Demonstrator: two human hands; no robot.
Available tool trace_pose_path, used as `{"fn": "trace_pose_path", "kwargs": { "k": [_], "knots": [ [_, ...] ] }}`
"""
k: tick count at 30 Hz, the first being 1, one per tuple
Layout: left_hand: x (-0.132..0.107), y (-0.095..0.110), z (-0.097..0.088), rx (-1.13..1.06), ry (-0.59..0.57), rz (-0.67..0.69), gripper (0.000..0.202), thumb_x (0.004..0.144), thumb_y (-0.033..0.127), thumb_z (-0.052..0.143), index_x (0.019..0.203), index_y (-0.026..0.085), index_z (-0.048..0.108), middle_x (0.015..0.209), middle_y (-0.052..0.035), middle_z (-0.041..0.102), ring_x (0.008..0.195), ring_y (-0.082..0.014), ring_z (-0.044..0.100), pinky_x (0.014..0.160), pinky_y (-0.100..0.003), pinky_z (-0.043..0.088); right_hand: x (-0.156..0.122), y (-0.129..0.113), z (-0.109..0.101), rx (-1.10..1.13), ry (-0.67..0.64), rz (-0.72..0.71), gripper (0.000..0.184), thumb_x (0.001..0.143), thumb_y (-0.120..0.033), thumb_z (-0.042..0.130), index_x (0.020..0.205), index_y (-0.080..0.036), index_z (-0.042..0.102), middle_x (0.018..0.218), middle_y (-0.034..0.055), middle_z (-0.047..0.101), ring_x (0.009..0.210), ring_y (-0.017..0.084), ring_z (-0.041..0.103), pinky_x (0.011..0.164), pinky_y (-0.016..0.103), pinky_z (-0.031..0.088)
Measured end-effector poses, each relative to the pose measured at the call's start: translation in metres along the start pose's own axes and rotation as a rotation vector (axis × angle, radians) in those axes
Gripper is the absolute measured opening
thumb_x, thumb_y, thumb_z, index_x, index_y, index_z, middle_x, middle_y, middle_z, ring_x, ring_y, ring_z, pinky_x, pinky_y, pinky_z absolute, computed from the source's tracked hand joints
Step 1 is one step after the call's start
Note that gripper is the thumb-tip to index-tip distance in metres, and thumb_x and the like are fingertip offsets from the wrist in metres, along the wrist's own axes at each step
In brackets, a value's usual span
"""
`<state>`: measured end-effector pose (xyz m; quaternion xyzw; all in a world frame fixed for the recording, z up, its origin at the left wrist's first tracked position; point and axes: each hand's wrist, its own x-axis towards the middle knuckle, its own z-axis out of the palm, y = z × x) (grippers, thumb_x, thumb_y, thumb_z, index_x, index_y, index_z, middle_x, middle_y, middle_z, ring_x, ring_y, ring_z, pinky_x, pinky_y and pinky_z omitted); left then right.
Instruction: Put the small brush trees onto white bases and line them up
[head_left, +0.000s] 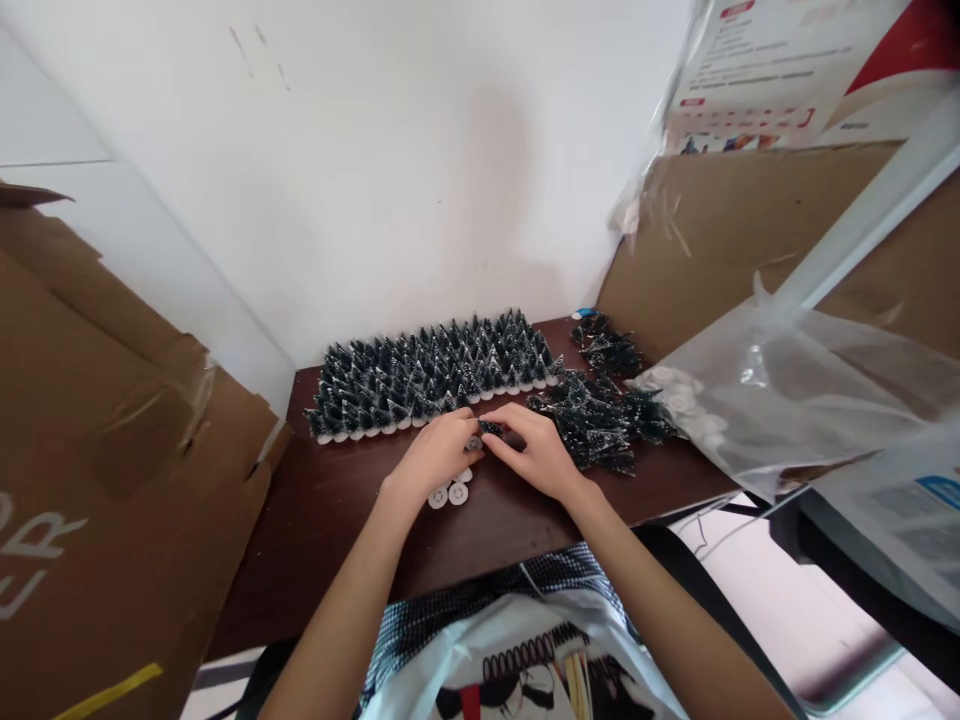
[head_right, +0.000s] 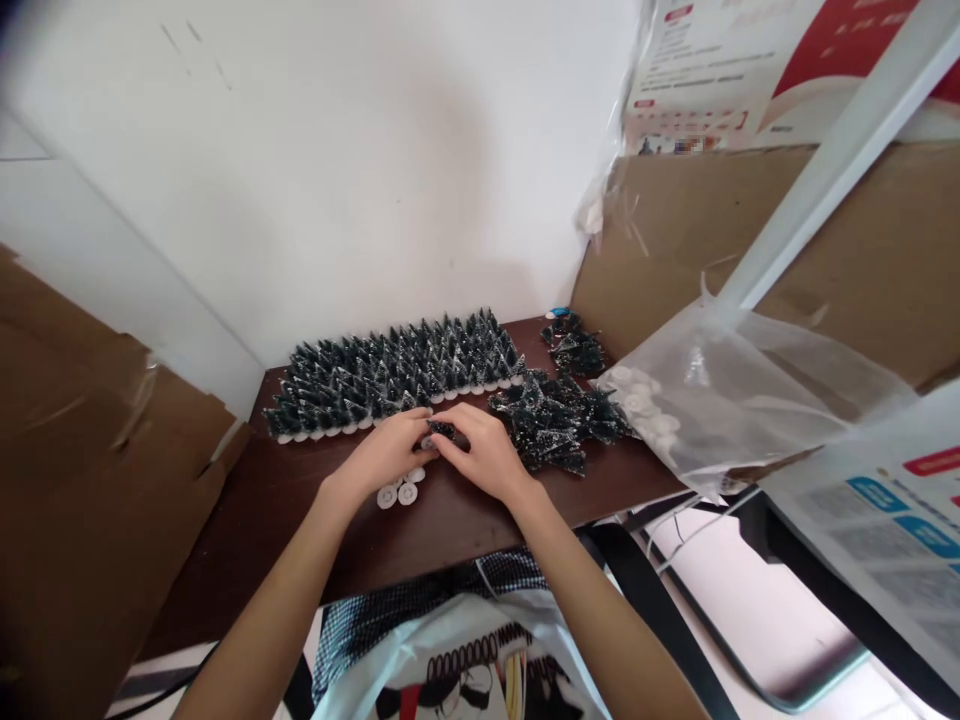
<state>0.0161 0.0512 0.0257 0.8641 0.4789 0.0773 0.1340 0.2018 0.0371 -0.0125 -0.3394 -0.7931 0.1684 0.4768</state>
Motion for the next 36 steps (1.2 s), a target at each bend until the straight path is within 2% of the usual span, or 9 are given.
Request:
{"fn": "trace_pose_path", "kwargs": {
  "k": [4, 8, 11, 17, 20, 22, 26, 30, 36],
  "knots": [
    [0.008, 0.003, -0.006, 0.013, -0.066, 0.029, 0.009, 0.088, 0.016, 0.062, 0.087, 0.014, 0.07, 0.101, -0.0099, 0.066, 0.089, -0.0241, 0.066, 0.077, -0.032, 0.049, 0.001, -0.003, -0.002, -0.026, 0.052, 0.017, 0.015, 0.096, -0.021, 0.062, 0.11, -0.021, 0.067, 0.102, 0.007, 0.073, 0.094, 0.021, 0.069, 0.084, 0.033, 0.056],
    [0.014, 0.006, -0.004, -0.001, -0.103, 0.061, 0.014, 0.089, 0.019, 0.063, 0.099, 0.013, 0.071, 0.111, -0.0121, 0.068, 0.099, -0.0283, 0.068, 0.084, -0.036, 0.052, 0.004, -0.003, -0.004, -0.054, 0.103, 0.029, 0.019, 0.095, -0.018, 0.062, 0.113, -0.021, 0.066, 0.102, 0.0067, 0.073, 0.094, 0.02, 0.069, 0.084, 0.033, 0.056],
    [0.016, 0.005, 0.002, -0.089, -0.106, 0.107, 0.018, 0.092, 0.021, 0.062, 0.106, 0.015, 0.07, 0.122, -0.0111, 0.067, 0.107, -0.028, 0.067, 0.091, -0.036, 0.053, 0.008, -0.001, -0.005, -0.068, 0.12, 0.046, 0.02, 0.094, -0.015, 0.063, 0.112, -0.022, 0.067, 0.102, 0.0066, 0.073, 0.094, 0.02, 0.069, 0.085, 0.033, 0.057],
    [0.016, -0.005, 0.013, -0.309, -0.065, 0.118, 0.013, 0.092, 0.021, 0.064, 0.102, 0.016, 0.071, 0.12, -0.0104, 0.066, 0.114, -0.0261, 0.063, 0.1, -0.037, 0.05, 0.018, 0.0, -0.005, -0.057, 0.137, 0.044, 0.025, 0.092, -0.01, 0.063, 0.113, -0.022, 0.068, 0.107, 0.0077, 0.072, 0.1, 0.02, 0.07, 0.088, 0.032, 0.058],
    [0.015, -0.011, 0.015, -0.438, -0.039, 0.124, 0.012, 0.093, 0.022, 0.064, 0.101, 0.017, 0.071, 0.117, -0.0091, 0.066, 0.109, -0.0234, 0.063, 0.098, -0.034, 0.049, 0.021, -0.001, -0.005, -0.057, 0.145, 0.039, 0.028, 0.092, -0.01, 0.062, 0.115, -0.023, 0.069, 0.113, 0.0087, 0.07, 0.104, 0.021, 0.069, 0.091, 0.033, 0.058],
    [0.014, -0.013, 0.013, -0.5, -0.031, 0.104, 0.009, 0.093, 0.022, 0.063, 0.094, 0.017, 0.07, 0.109, -0.0072, 0.066, 0.1, -0.0208, 0.063, 0.09, -0.031, 0.05, 0.021, -0.002, -0.006, -0.066, 0.158, 0.037, 0.026, 0.092, -0.011, 0.063, 0.114, -0.023, 0.07, 0.116, 0.01, 0.068, 0.107, 0.022, 0.068, 0.092, 0.035, 0.058],
    [0.012, -0.013, 0.006, -0.581, -0.016, 0.044, 0.015, 0.094, 0.024, 0.061, 0.084, 0.016, 0.07, 0.091, -0.0039, 0.064, 0.083, -0.0171, 0.06, 0.076, -0.027, 0.047, 0.018, -0.003, -0.007, -0.09, 0.193, 0.026, 0.025, 0.09, -0.014, 0.066, 0.113, -0.024, 0.071, 0.107, 0.0092, 0.063, 0.101, 0.022, 0.065, 0.085, 0.037, 0.058],
    [0.013, -0.012, 0.002, -0.617, 0.012, 0.018, 0.018, 0.095, 0.02, 0.055, 0.092, 0.017, 0.072, 0.095, -0.0052, 0.067, 0.086, -0.0173, 0.061, 0.08, -0.027, 0.046, 0.011, -0.006, -0.007, -0.017, 0.15, 0.026, 0.03, 0.091, -0.015, 0.066, 0.119, -0.025, 0.068, 0.098, 0.0069, 0.064, 0.092, 0.021, 0.064, 0.078, 0.035, 0.058],
    [0.016, -0.014, 0.004, -0.628, 0.016, -0.029, 0.027, 0.096, 0.018, 0.046, 0.099, 0.018, 0.073, 0.095, -0.0053, 0.072, 0.089, -0.0182, 0.063, 0.084, -0.028, 0.046, 0.01, -0.01, -0.006, 0.118, 0.084, 0.023, 0.027, 0.093, -0.018, 0.065, 0.118, -0.026, 0.068, 0.098, 0.0063, 0.068, 0.09, 0.021, 0.067, 0.079, 0.034, 0.058]
  ]
}}
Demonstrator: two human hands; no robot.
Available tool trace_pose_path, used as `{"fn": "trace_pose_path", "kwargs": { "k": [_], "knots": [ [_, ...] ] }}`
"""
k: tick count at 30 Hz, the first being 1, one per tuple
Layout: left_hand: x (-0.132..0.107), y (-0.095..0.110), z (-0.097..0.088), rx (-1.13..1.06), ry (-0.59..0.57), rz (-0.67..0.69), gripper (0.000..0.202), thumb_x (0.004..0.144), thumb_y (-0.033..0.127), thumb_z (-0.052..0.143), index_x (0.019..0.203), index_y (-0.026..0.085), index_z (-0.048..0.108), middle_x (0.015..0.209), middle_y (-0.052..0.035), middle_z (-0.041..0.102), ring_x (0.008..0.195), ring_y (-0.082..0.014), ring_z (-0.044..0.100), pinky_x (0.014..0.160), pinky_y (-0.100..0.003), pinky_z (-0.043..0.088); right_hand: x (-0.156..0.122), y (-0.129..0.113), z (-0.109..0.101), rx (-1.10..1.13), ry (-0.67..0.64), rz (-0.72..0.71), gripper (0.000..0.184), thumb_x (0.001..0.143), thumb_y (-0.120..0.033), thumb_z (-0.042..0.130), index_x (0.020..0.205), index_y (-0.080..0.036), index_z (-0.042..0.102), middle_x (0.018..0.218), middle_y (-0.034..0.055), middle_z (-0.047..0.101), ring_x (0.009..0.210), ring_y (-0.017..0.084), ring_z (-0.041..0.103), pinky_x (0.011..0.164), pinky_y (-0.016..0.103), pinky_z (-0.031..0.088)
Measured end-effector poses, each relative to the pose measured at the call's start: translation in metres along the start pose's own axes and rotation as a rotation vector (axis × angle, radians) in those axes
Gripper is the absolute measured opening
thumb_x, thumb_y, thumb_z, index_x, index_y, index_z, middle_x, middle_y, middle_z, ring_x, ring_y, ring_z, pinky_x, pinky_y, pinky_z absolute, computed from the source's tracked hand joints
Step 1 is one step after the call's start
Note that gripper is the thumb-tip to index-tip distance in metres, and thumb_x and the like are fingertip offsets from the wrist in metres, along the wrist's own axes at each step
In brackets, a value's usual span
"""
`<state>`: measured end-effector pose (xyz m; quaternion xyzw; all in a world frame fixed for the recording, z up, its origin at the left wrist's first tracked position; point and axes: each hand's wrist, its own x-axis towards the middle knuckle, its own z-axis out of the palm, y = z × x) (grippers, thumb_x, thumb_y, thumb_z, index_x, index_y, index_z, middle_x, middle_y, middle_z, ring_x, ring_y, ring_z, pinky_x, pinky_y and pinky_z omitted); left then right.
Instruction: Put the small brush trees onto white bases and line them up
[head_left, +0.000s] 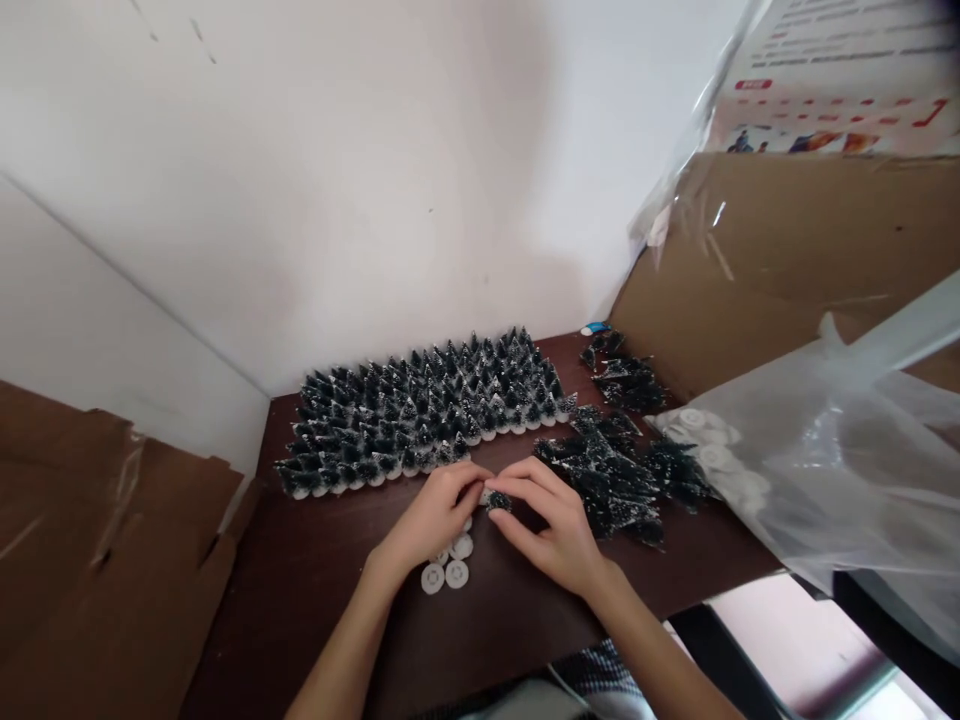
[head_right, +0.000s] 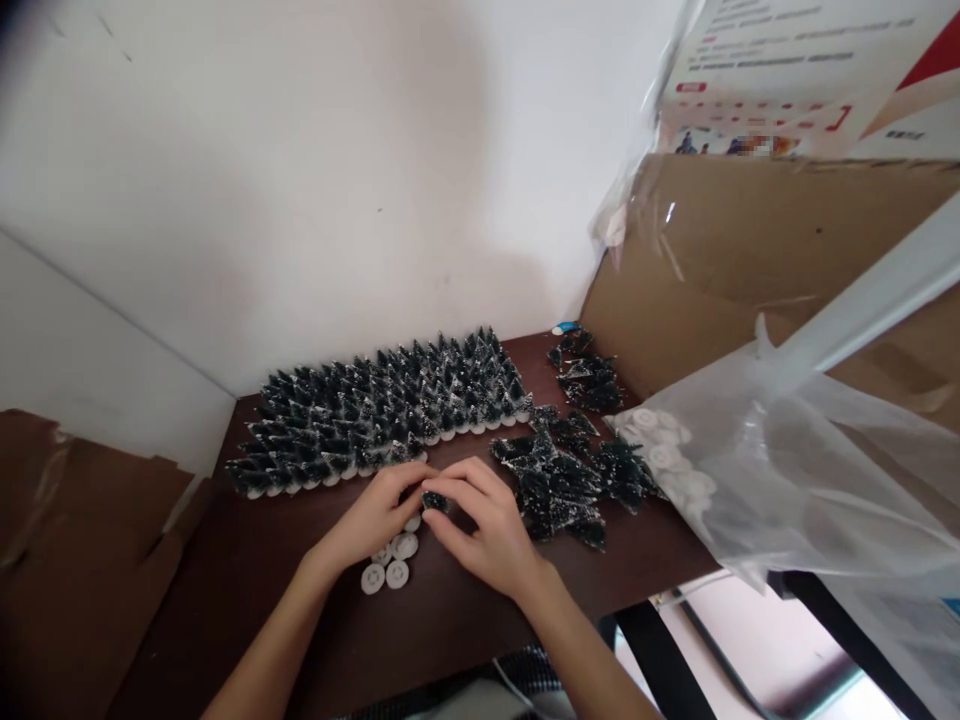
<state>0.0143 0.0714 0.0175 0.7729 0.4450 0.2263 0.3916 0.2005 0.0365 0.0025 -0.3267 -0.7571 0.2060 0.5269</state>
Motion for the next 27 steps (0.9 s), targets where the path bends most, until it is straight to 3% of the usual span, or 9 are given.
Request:
{"fn": "trace_pose_path", "kwargs": {
  "k": [8, 15, 21, 27],
  "knots": [
    [0.0, -0.007, 0.001, 0.026, 0.004, 0.004, 0.024, 0.092, 0.012, 0.049, 0.091, 0.015, 0.073, 0.087, -0.004, 0.07, 0.083, -0.0164, 0.063, 0.076, -0.024, 0.045, -0.004, 0.006, 0.008, -0.02, -0.061, 0.049, 0.022, 0.094, -0.017, 0.064, 0.115, -0.023, 0.068, 0.104, 0.0077, 0.071, 0.097, 0.02, 0.069, 0.086, 0.032, 0.058],
    [0.0, -0.01, 0.003, 0.108, 0.019, 0.038, 0.024, 0.091, 0.013, 0.05, 0.093, 0.016, 0.074, 0.087, -0.0037, 0.072, 0.082, -0.0163, 0.064, 0.077, -0.025, 0.047, -0.006, 0.013, 0.007, -0.107, 0.013, 0.153, 0.02, 0.093, -0.023, 0.066, 0.112, -0.023, 0.069, 0.104, 0.0062, 0.076, 0.092, 0.021, 0.072, 0.085, 0.035, 0.059],
    [-0.001, -0.009, 0.007, 0.137, 0.026, 0.06, 0.025, 0.091, 0.015, 0.049, 0.089, 0.016, 0.074, 0.086, -0.0047, 0.072, 0.083, -0.0173, 0.065, 0.081, -0.028, 0.05, -0.013, 0.01, 0.014, 0.062, 0.113, 0.319, 0.019, 0.089, -0.027, 0.069, 0.108, -0.023, 0.071, 0.107, 0.0063, 0.077, 0.091, 0.021, 0.075, 0.087, 0.037, 0.061],
    [-0.001, -0.013, 0.013, 0.152, 0.061, 0.075, 0.033, 0.089, 0.011, 0.047, 0.106, 0.015, 0.075, 0.101, -0.0082, 0.075, 0.094, -0.0194, 0.066, 0.09, -0.031, 0.05, -0.021, 0.01, 0.023, 0.346, 0.201, 0.502, 0.03, 0.08, -0.042, 0.076, 0.101, -0.021, 0.071, 0.099, 0.0078, 0.079, 0.094, 0.023, 0.076, 0.089, 0.039, 0.063]
  ]
}}
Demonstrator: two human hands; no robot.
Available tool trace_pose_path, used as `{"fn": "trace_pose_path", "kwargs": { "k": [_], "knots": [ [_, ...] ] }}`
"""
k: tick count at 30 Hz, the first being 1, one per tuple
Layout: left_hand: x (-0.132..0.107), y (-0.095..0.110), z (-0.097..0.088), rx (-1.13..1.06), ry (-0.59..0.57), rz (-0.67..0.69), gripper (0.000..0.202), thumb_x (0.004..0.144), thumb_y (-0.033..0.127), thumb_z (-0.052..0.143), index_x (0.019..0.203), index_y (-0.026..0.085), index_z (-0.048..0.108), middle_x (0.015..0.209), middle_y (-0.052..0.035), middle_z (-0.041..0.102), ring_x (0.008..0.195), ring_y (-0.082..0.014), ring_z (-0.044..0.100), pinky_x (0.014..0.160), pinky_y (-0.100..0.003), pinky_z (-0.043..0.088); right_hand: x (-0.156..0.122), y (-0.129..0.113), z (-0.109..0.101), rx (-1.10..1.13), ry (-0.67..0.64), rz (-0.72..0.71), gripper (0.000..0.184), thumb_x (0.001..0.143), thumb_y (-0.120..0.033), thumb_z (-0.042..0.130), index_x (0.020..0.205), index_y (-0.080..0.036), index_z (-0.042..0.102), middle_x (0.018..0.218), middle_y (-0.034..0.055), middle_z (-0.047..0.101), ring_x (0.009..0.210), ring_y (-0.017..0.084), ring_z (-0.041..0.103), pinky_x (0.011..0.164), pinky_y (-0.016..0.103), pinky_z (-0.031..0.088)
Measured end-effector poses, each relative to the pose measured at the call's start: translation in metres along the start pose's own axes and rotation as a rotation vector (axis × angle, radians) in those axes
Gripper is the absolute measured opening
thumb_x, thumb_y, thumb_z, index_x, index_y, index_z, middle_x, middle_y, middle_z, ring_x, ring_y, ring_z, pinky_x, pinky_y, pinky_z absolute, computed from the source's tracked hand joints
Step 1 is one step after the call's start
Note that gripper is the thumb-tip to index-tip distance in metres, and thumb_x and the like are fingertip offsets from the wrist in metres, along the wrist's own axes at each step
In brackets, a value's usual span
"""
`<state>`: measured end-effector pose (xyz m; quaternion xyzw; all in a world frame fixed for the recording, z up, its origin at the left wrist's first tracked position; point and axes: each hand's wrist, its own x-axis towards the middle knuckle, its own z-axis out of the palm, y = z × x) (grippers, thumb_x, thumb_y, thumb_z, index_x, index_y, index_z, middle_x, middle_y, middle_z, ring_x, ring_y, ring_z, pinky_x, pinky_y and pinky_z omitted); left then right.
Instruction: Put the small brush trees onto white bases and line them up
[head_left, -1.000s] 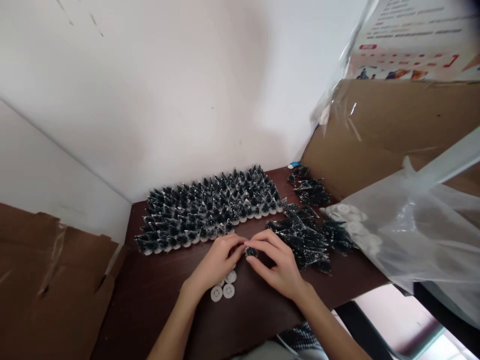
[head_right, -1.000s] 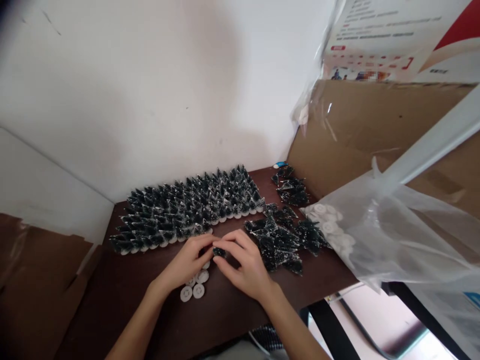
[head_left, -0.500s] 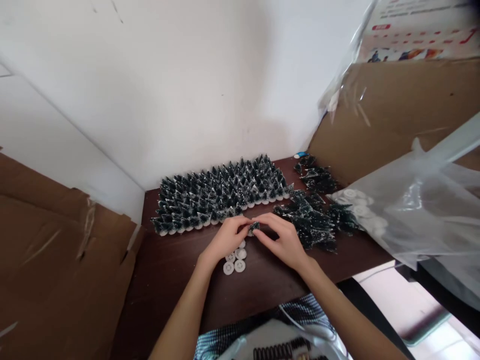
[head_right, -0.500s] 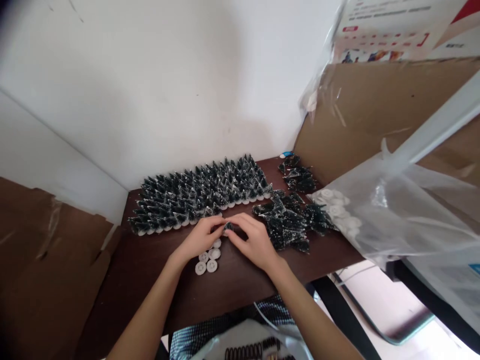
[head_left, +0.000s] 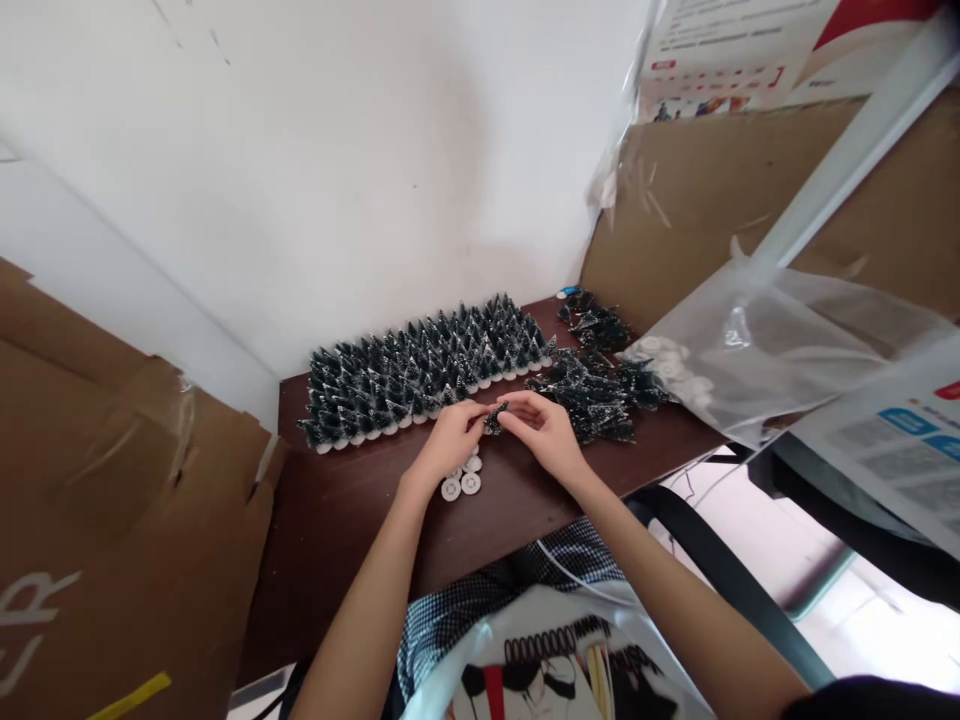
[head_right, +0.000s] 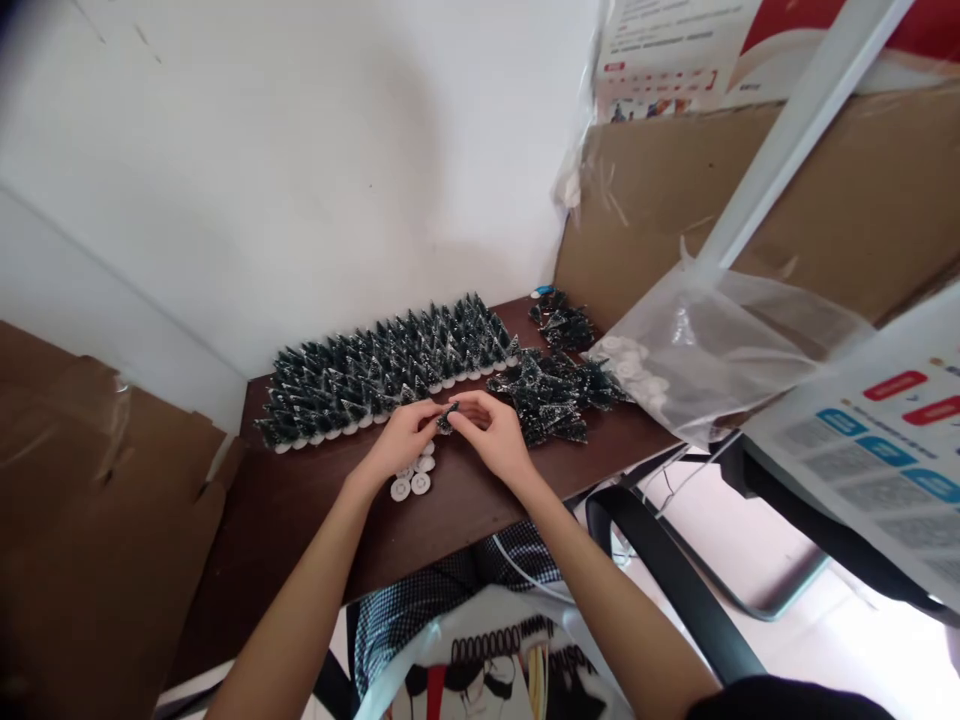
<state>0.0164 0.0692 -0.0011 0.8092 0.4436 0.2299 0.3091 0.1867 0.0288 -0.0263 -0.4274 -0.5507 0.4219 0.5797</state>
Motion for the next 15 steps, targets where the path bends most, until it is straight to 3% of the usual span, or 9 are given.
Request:
{"fn": "trace_pose_path", "kwargs": {
  "k": [6, 12, 15],
  "knots": [
    [0.001, -0.002, -0.002, -0.034, -0.015, -0.006, 0.028, 0.091, 0.02, 0.053, 0.104, 0.014, 0.076, 0.098, -0.0068, 0.077, 0.081, -0.0173, 0.068, 0.077, -0.027, 0.053, -0.001, 0.002, -0.003, 0.025, 0.094, -0.007, 0.029, 0.079, -0.04, 0.076, 0.098, -0.02, 0.069, 0.1, 0.0099, 0.079, 0.096, 0.024, 0.076, 0.089, 0.039, 0.062],
    [0.002, -0.003, -0.001, -0.058, -0.016, -0.018, 0.029, 0.09, 0.02, 0.053, 0.108, 0.015, 0.076, 0.102, -0.0072, 0.078, 0.085, -0.0181, 0.069, 0.081, -0.028, 0.054, -0.009, -0.004, 0.0, -0.147, 0.034, -0.063, 0.019, 0.085, -0.029, 0.068, 0.102, -0.019, 0.071, 0.104, 0.0098, 0.078, 0.096, 0.023, 0.075, 0.09, 0.039, 0.062],
    [0.003, -0.005, -0.001, -0.058, -0.015, -0.019, 0.029, 0.09, 0.02, 0.053, 0.108, 0.016, 0.076, 0.104, -0.0071, 0.078, 0.088, -0.0186, 0.07, 0.083, -0.029, 0.054, -0.011, -0.004, 0.0, -0.116, 0.033, -0.059, 0.019, 0.086, -0.03, 0.068, 0.102, -0.02, 0.071, 0.105, 0.0091, 0.077, 0.099, 0.023, 0.075, 0.092, 0.039, 0.062]
  ]
}}
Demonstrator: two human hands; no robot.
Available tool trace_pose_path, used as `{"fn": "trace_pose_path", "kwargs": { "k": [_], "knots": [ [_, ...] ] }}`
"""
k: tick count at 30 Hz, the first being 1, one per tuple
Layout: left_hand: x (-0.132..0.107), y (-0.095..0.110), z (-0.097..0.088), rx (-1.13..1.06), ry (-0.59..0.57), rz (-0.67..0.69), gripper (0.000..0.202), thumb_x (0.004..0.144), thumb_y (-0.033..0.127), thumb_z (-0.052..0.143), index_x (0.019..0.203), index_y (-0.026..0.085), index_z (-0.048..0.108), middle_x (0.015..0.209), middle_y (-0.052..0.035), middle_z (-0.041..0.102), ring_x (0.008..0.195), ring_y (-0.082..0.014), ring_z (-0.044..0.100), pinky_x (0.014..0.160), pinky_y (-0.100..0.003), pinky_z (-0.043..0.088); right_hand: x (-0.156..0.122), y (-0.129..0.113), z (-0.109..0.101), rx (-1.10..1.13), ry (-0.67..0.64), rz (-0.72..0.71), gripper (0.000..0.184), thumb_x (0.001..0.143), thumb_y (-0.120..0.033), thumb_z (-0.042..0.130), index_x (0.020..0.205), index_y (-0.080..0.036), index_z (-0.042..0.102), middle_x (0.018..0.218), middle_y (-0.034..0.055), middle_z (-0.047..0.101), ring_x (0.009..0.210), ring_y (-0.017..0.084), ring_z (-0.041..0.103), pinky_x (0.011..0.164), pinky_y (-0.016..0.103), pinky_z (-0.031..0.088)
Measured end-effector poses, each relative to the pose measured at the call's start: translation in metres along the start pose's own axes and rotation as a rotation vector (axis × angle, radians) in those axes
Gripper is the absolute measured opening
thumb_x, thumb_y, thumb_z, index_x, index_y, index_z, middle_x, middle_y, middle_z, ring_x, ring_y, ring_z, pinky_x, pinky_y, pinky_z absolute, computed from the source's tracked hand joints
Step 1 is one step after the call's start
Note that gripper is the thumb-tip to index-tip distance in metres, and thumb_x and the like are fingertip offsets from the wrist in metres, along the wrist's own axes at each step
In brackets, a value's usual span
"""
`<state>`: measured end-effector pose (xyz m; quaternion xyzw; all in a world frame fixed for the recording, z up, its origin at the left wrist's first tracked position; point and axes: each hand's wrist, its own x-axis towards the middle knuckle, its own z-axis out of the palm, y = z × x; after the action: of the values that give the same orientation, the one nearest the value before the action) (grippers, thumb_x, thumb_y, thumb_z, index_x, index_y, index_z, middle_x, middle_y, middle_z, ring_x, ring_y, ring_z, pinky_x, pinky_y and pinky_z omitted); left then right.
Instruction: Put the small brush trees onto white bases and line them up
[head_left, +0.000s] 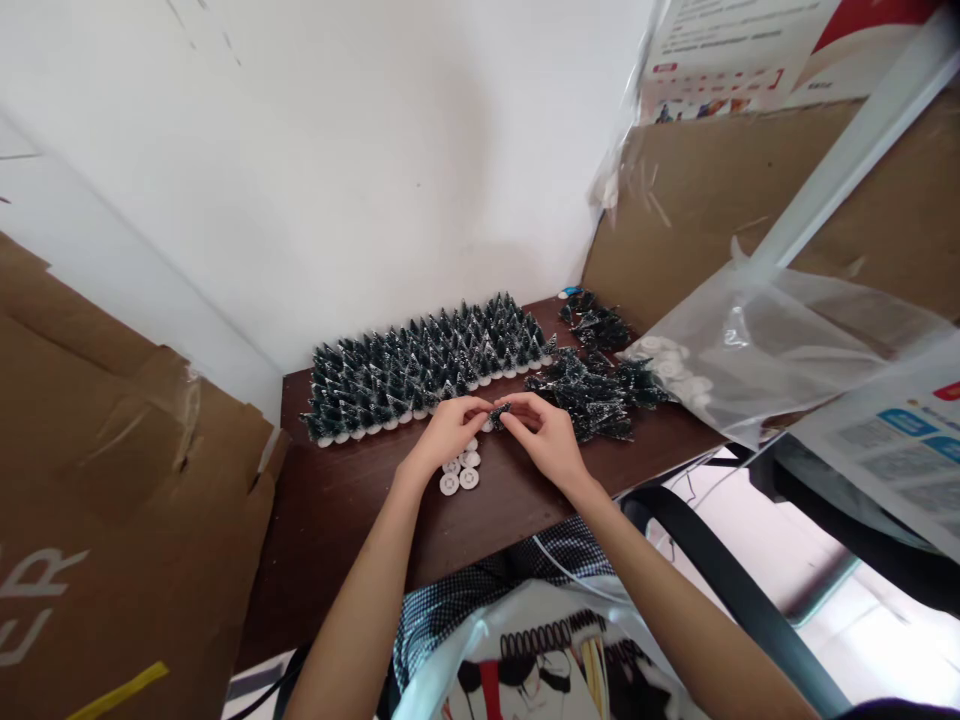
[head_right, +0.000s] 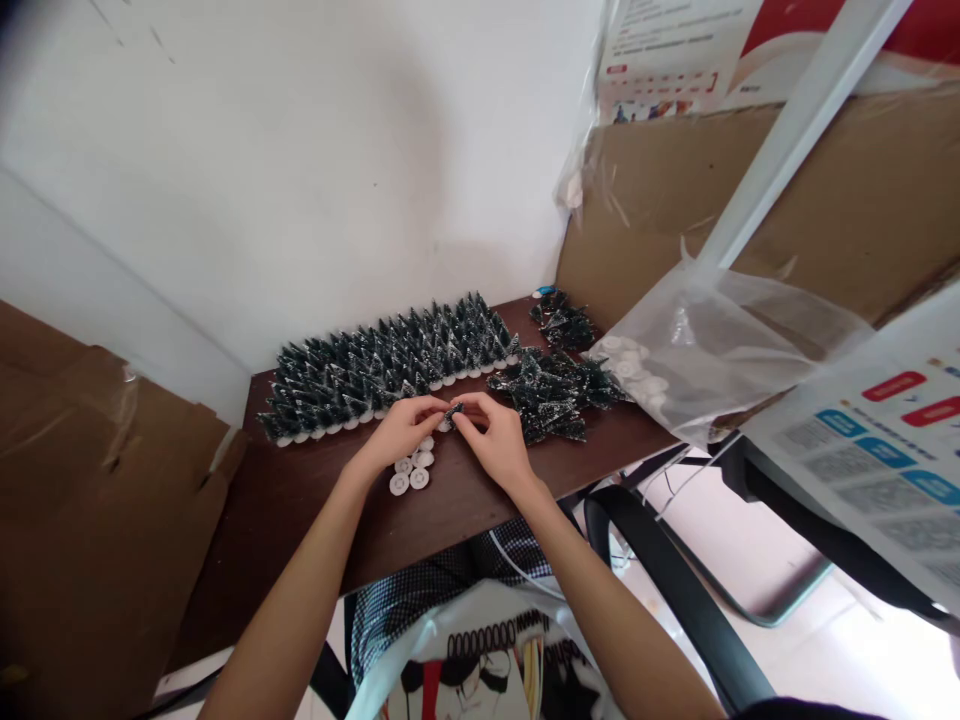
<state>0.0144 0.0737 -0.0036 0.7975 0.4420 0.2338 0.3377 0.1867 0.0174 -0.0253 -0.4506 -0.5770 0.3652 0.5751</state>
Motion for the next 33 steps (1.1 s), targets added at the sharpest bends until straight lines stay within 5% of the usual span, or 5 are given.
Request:
{"fn": "trace_pose_path", "kwargs": {
  "k": [20, 33],
  "knots": [
    [0.0005, -0.0011, 0.0001, 0.034, 0.0, -0.001, 0.03, 0.09, 0.015, 0.052, 0.109, 0.014, 0.076, 0.109, -0.009, 0.077, 0.096, -0.0205, 0.069, 0.091, -0.032, 0.053, -0.0018, 0.0013, -0.0012, 0.003, 0.028, 0.049, 0.018, 0.084, -0.031, 0.072, 0.097, -0.019, 0.07, 0.104, 0.0097, 0.077, 0.098, 0.024, 0.075, 0.088, 0.038, 0.064],
    [0.0006, 0.0001, 0.0014, 0.019, 0.013, -0.005, 0.029, 0.089, 0.011, 0.053, 0.106, 0.016, 0.076, 0.107, -0.0063, 0.078, 0.097, -0.0201, 0.07, 0.088, -0.029, 0.053, -0.0018, -0.0019, -0.0024, -0.151, -0.088, -0.074, 0.007, 0.087, -0.026, 0.068, 0.092, -0.021, 0.069, 0.101, 0.0063, 0.076, 0.095, 0.022, 0.072, 0.084, 0.036, 0.062]
  ]
}}
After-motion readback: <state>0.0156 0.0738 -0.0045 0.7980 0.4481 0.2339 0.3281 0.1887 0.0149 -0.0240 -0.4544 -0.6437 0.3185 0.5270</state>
